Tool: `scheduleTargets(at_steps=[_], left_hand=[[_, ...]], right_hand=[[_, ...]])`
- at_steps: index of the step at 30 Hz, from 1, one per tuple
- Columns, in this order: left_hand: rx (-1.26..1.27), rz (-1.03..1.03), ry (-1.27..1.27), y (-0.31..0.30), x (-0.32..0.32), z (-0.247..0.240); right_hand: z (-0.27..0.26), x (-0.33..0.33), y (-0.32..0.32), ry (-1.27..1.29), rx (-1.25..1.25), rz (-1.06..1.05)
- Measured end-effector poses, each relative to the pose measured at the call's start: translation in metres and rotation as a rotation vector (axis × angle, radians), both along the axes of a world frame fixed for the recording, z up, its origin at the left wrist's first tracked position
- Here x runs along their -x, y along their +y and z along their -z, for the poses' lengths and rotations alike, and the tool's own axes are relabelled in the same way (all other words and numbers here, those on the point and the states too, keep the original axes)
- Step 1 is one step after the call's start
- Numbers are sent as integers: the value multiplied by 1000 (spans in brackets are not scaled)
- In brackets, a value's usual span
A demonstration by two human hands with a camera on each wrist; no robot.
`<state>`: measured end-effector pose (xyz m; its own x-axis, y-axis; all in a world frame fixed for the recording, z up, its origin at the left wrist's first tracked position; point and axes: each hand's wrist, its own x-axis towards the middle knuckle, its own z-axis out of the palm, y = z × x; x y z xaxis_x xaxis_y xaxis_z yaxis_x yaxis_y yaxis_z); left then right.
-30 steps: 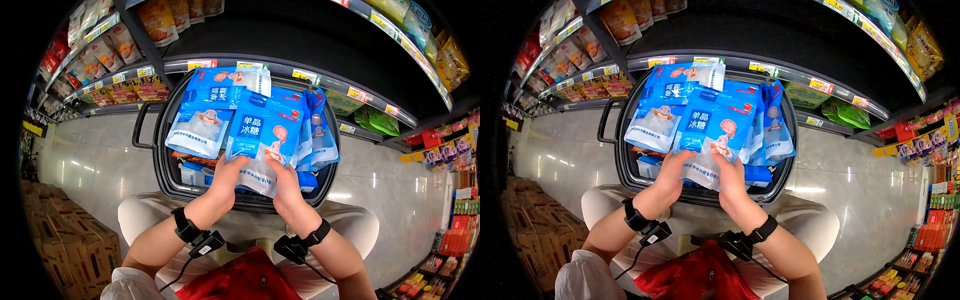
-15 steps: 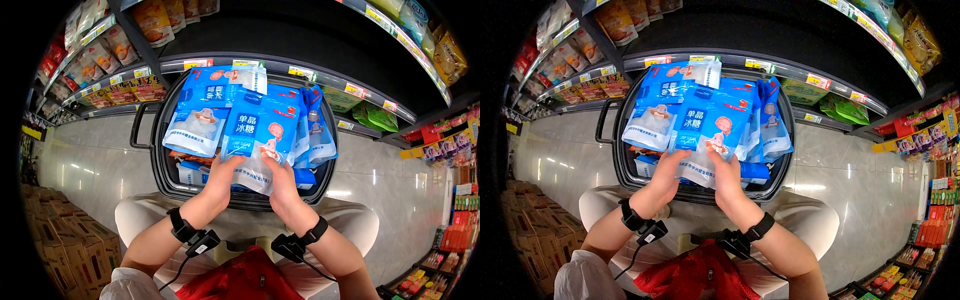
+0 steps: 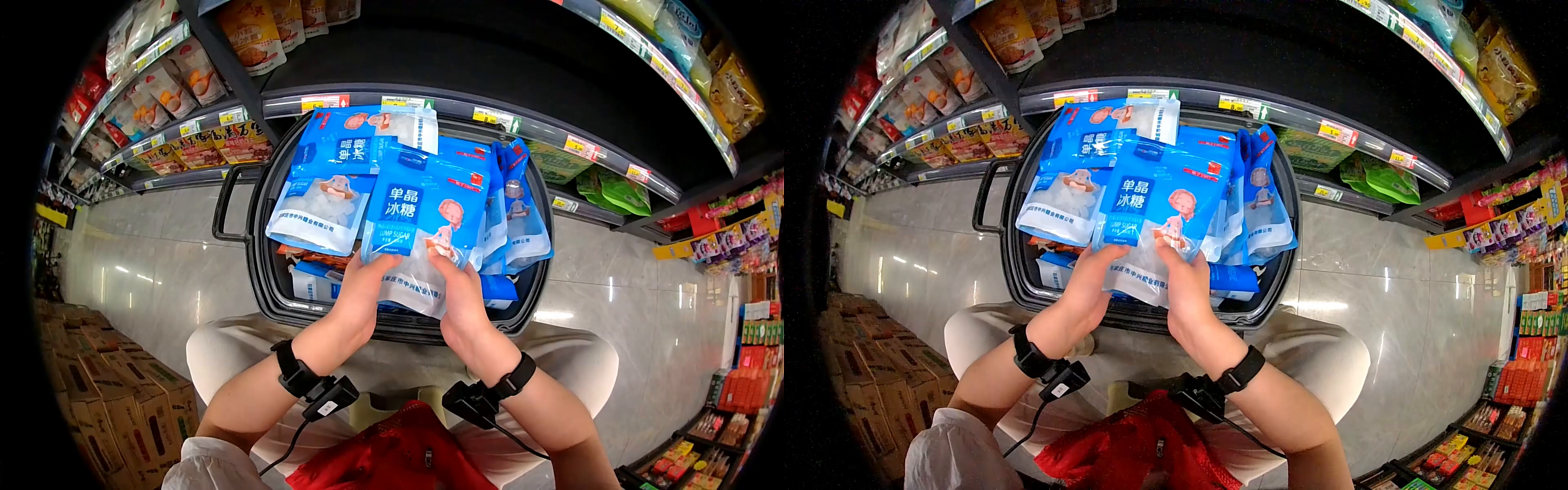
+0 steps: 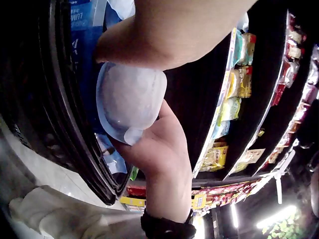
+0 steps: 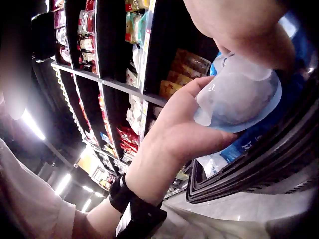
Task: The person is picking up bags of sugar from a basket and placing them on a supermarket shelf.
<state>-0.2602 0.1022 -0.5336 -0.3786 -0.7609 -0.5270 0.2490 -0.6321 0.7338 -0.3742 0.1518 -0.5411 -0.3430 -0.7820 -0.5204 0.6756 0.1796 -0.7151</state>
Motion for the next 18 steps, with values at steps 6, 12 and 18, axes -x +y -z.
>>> scheduleTargets(at_steps=[6,12,18], left_hand=[[-9,10,-7,0,-3,0],[-42,22,15,2,-5,-4],[-25,25,16,1,-5,-3]], right_hand=[[-3,-2,-1,7,-32,9],[-1,1,-1,0,-52,-18],[0,0,-1,-6,-42,-16]])
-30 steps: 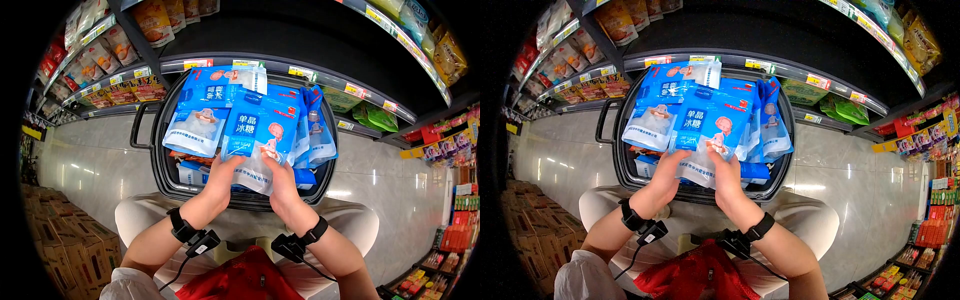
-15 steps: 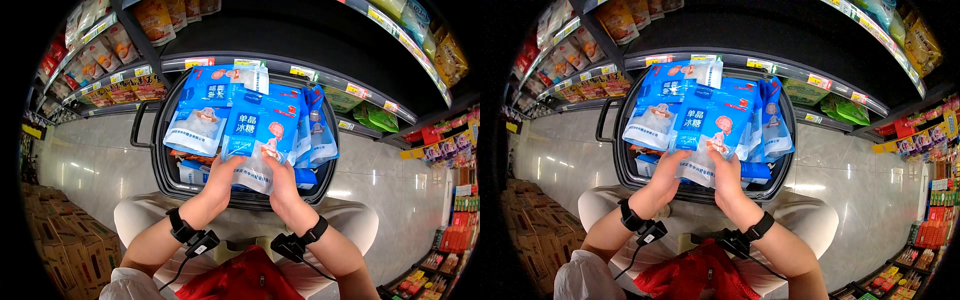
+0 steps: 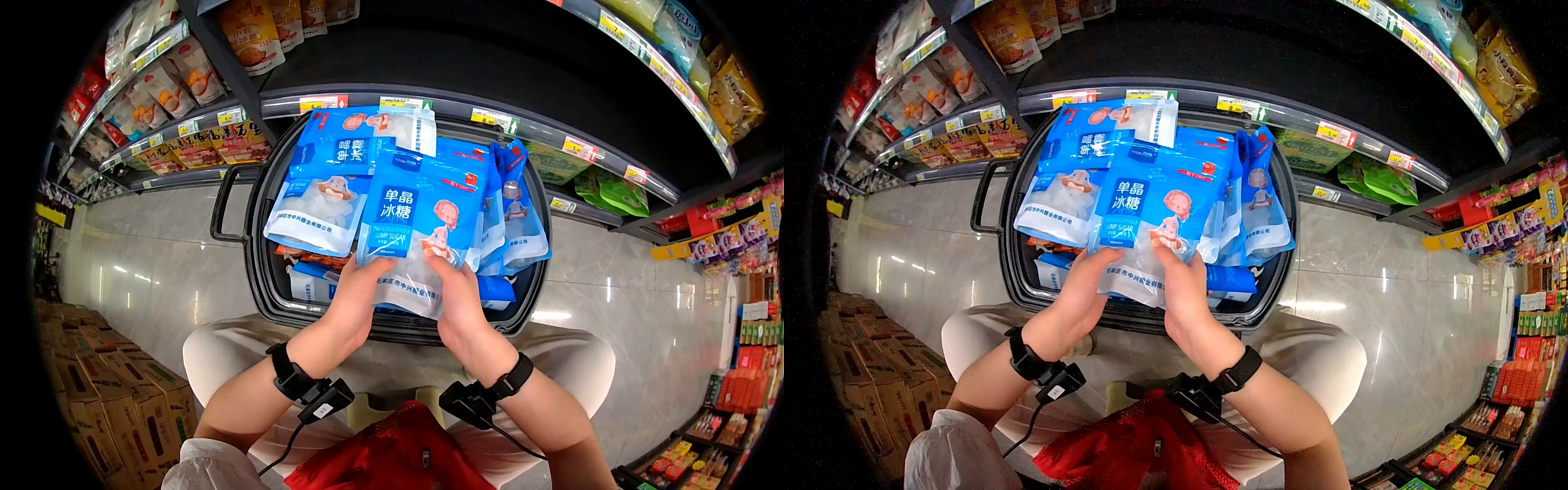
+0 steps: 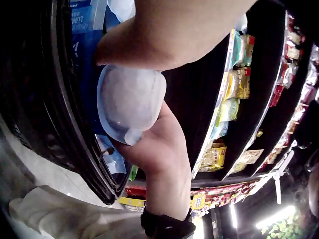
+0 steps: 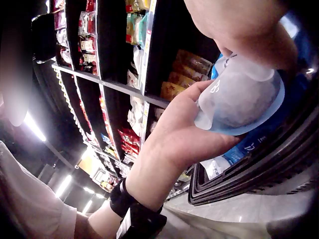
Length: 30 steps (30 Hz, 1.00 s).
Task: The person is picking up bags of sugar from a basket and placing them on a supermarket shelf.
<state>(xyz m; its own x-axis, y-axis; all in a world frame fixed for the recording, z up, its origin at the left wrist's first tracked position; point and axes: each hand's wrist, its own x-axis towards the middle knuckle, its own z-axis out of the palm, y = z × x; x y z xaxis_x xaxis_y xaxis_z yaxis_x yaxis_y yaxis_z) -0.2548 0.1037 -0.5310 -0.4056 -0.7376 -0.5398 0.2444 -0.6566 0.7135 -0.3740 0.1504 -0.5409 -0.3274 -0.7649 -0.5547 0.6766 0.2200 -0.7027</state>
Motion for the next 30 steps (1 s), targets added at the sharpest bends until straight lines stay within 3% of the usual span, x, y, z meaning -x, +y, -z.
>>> scheduleTargets(at_steps=[30], left_hand=[[-11,-11,-20,0,1,2]], right_hand=[[-4,0,0,6,-4,8]])
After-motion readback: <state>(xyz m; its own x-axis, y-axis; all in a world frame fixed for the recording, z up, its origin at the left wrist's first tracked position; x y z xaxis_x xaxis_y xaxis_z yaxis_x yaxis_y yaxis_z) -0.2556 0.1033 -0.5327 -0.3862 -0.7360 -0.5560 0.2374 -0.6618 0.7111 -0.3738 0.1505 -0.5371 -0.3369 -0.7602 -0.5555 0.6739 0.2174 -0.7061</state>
